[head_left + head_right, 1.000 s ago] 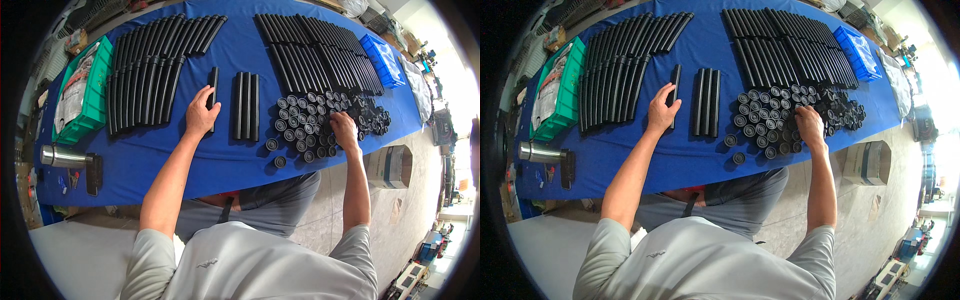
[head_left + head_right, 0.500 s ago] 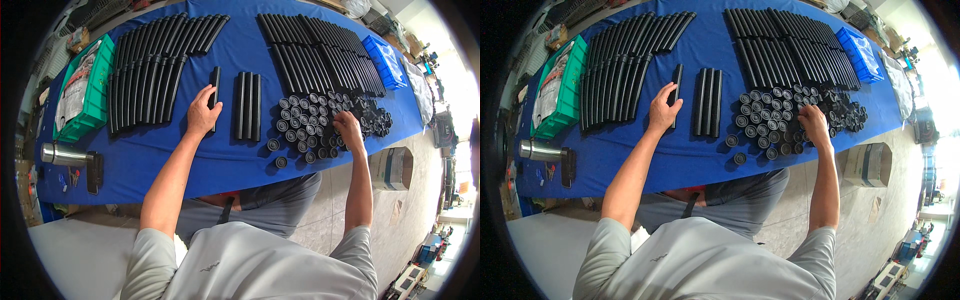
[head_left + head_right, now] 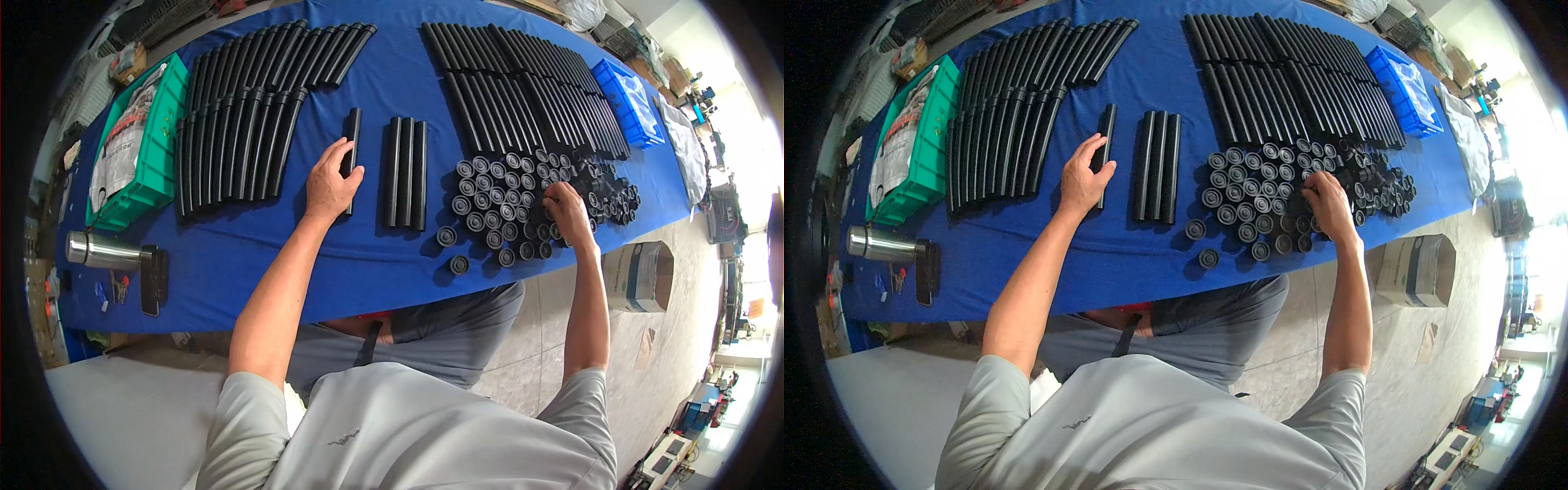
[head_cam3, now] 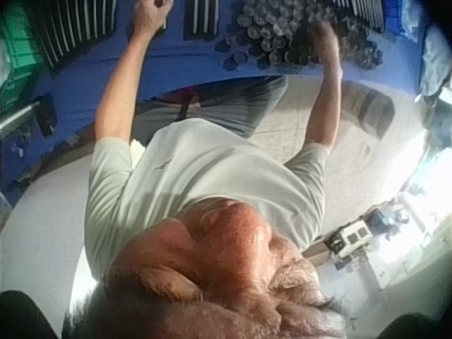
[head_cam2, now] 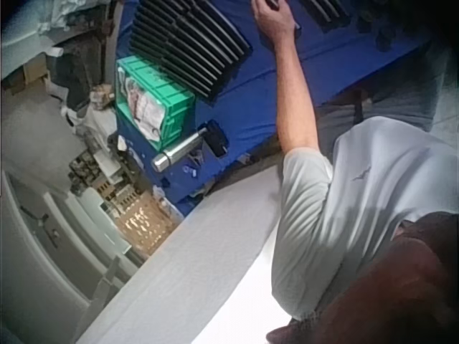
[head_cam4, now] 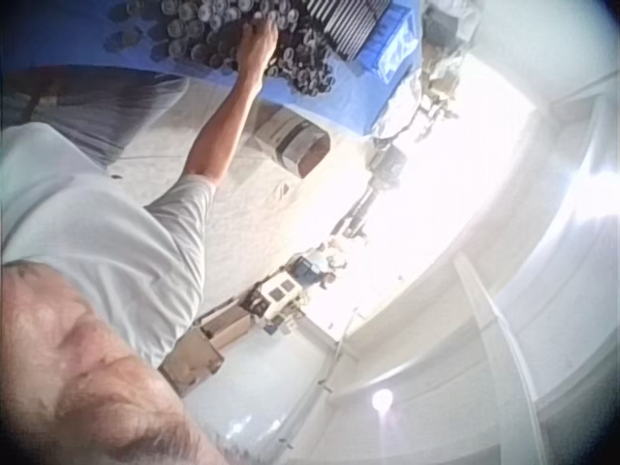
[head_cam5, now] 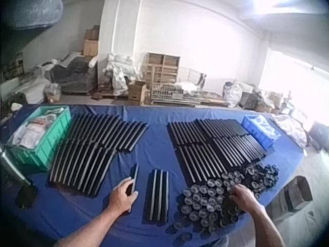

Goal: The person assembles black plastic tubes and end caps by hand, inserting the end caps into the tubes on a table.

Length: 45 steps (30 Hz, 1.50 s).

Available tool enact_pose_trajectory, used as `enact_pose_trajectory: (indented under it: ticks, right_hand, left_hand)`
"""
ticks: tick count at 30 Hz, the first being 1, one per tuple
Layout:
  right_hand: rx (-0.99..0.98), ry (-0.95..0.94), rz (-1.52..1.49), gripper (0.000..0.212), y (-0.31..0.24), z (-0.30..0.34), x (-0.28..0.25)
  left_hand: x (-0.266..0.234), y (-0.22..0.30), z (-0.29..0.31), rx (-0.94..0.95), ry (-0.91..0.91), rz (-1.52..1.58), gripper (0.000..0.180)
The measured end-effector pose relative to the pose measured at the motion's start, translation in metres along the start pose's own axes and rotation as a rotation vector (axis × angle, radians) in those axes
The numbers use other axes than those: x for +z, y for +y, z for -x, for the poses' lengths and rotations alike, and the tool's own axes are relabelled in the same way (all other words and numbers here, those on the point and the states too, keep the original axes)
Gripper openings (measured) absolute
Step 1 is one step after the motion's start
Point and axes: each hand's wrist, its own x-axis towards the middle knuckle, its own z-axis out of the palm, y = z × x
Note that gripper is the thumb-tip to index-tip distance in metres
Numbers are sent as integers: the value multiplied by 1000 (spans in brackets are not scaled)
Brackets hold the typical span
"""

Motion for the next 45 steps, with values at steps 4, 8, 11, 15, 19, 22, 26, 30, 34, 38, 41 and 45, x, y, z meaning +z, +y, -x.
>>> enact_pose_trajectory:
  ticks: [4, 8, 11, 15, 19, 22, 26, 30, 34, 38, 41, 45]
  right_hand:
    - [85, 1, -119, 15, 6, 6, 3]
    - [77, 22, -83, 16, 1, 12, 5]
    - [41, 44, -20, 17, 4, 14, 6]
    - [30, -49, 26, 16, 2, 8, 1]
    - [30, -107, 170, 15, -7, 3, -2]
    - [18, -117, 119, 15, -11, 8, 1]
    - [-8, -17, 70, 15, -10, 12, -1]
    - [-12, 1, 85, 12, -12, 12, 5]
    - [-19, -26, 70, 7, -6, 12, -10]
    - [0, 309, -42, 14, -7, 9, -45]
    - [91, 512, -55, 17, -26, 12, -82]
    - [153, 526, 71, 14, -25, 29, -84]
  left_hand:
    - [0, 0, 1, -5, 2, 8, 47]
    - [-1, 2, 3, -32, -17, -11, 47]
    - [1, 5, 2, -33, -22, 1, 48]
    - [0, 4, 1, -31, -15, -3, 47]
    - [0, 1, 3, -24, -5, -10, 47]
    - [1, -2, 5, -35, 3, -5, 47]
    - [3, 0, 2, -10, 13, 8, 47]
    - [-1, -5, 2, 6, 26, 23, 47]
    - [4, 0, -1, 29, 30, 31, 46]
    - [5, -2, 0, 17, 8, 40, 47]
    - [-6, 3, 2, -12, -7, 40, 48]
    - [-1, 3, 1, -5, -7, 31, 48]
